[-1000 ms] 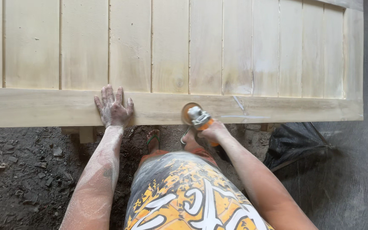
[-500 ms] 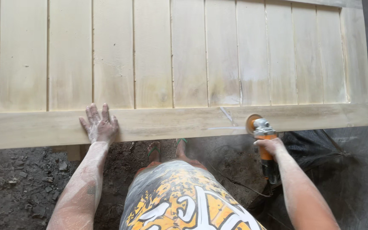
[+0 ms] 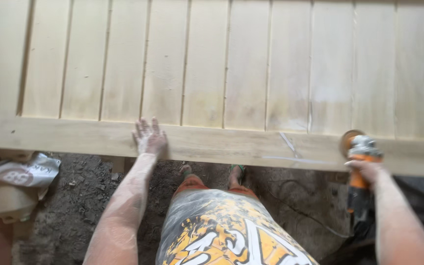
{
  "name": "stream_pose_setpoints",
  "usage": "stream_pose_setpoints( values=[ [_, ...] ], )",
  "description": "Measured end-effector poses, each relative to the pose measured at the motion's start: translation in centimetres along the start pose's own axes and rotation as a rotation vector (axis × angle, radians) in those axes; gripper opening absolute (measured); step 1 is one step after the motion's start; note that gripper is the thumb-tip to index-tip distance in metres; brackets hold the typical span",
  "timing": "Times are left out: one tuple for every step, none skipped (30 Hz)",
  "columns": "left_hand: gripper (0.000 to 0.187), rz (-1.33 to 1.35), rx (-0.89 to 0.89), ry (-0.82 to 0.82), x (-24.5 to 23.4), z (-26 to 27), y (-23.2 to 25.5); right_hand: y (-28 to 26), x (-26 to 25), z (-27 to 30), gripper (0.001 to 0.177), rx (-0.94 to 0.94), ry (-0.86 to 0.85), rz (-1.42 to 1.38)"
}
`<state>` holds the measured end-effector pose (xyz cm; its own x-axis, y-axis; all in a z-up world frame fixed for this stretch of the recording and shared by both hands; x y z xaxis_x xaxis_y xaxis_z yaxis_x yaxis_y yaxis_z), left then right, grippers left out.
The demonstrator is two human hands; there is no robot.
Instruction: The person uses a power sander to smooth the surface and edges of a large wooden door panel, moving the tool across various boards while steadying the wood by hand.
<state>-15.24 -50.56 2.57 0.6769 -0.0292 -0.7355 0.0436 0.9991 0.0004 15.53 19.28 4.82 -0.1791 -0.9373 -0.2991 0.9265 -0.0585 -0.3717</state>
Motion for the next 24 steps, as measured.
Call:
stream_pose_setpoints(
  values=[
    [0.07,0.003,0.009,0.045,0.5,0.4,1.2,-0.9,2.6,0.6,0.056,0.037,0.072,0.174],
    [0.07,-0.006,0.044,0.141,0.8,0.9,2.3,-2.4,5.7,0.8,0.061,0.075,0.034,0.239],
    [0.07,-0.022,0.091,0.228,1.4,1.9,3.7,-3.2,8.8,1.5,0.065,0.129,0.003,0.295],
    [0.07,-0.043,0.149,0.216,2.3,3.3,5.1,-4.2,11.7,2.4,0.078,0.18,0.026,0.375],
    [0.071,-0.066,0.205,0.217,2.6,4.5,6.4,-5.8,15.0,3.1,0.078,0.138,0.022,0.485],
    [0.072,-0.093,0.271,0.113,3.0,5.8,7.5,-7.3,18.2,3.9,0.079,0.097,0.019,0.596],
    [0.072,-0.117,0.331,0.006,3.6,7.2,8.0,-8.7,21.1,4.8,0.075,0.052,0.009,0.644],
    [0.072,-0.103,0.423,-0.002,4.0,8.5,7.9,-9.9,23.9,5.8,0.071,0.008,-0.001,0.691],
    [0.073,-0.087,0.514,-0.006,4.2,8.9,7.0,-11.1,26.3,6.8,0.068,-0.009,-0.011,0.692],
    [0.07,-0.073,0.535,0.003,4.0,8.4,5.1,-12.2,28.7,7.7,0.066,-0.025,-0.02,0.694],
    [0.067,-0.061,0.556,0.008,4.1,7.8,2.7,-13.1,31.4,8.7,0.064,-0.038,-0.034,0.695],
    [0.065,-0.048,0.576,0.013,4.3,7.0,0.0,-14.1,34.1,9.4,0.063,-0.026,-0.038,0.711],
    [0.064,-0.1,0.526,0.234,3.9,5.9,-3.3,-15.2,36.7,10.0,0.062,-0.008,-0.047,0.736],
    [0.063,-0.153,0.466,0.452,3.4,4.8,-7.1,-16.1,39.3,10.6,0.061,0.009,-0.055,0.76],
    [0.066,-0.109,0.361,0.327,3.2,3.6,-11.1,-17.2,42.0,11.0,0.061,-0.014,-0.055,0.809],
    [0.07,-0.062,0.259,0.202,2.8,2.5,-15.1,-18.2,44.6,11.5,0.061,-0.037,-0.055,0.858],
    [0.074,-0.007,0.193,0.205,2.1,2.0,-19.1,-18.9,47.2,12.0,0.061,-0.056,-0.056,0.895],
    [0.079,0.047,0.128,0.209,1.3,1.7,-22.7,-19.9,49.8,12.5,0.063,-0.139,-0.048,0.944],
    [0.082,0.1,0.086,0.231,0.8,1.8,-25.9,-20.6,52.6,12.9,0.066,-0.216,-0.047,0.989],
    [0.085,0.153,0.044,0.253,0.0,1.6,-28.7,-22.2,55.6,12.8,0.065,-0.25,-0.064,1.017],
    [0.086,0.203,-0.003,0.219,0.1,2.0,-31.1,-21.9,58.1,13.4,0.064,-0.23,-0.104,1.047],
    [0.086,0.251,-0.053,0.185,-0.2,2.0,-33.7,-21.2,60.6,14.2,0.063,-0.205,-0.151,1.06],
    [0.089,0.331,-0.061,0.166,-1.3,1.5,-35.9,-21.9,62.8,14.6,0.063,-0.197,-0.181,1.066],
    [0.092,0.411,-0.071,0.149,-1.5,2.1,-37.7,-22.7,64.5,15.1,0.062,-0.195,-0.201,1.075]
  ],
)
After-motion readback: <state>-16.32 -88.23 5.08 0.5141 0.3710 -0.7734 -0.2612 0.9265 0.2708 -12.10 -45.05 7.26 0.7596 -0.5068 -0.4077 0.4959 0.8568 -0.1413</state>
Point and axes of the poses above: each hand's wrist, its own z-axis away from the middle knuckle, its own x-axis out of the palm, y = z × x, the point moved 2 cm from there along -z, towards the middle knuckle, and after that the axes turned 14 degrees about -y, right-handed, at the moved point
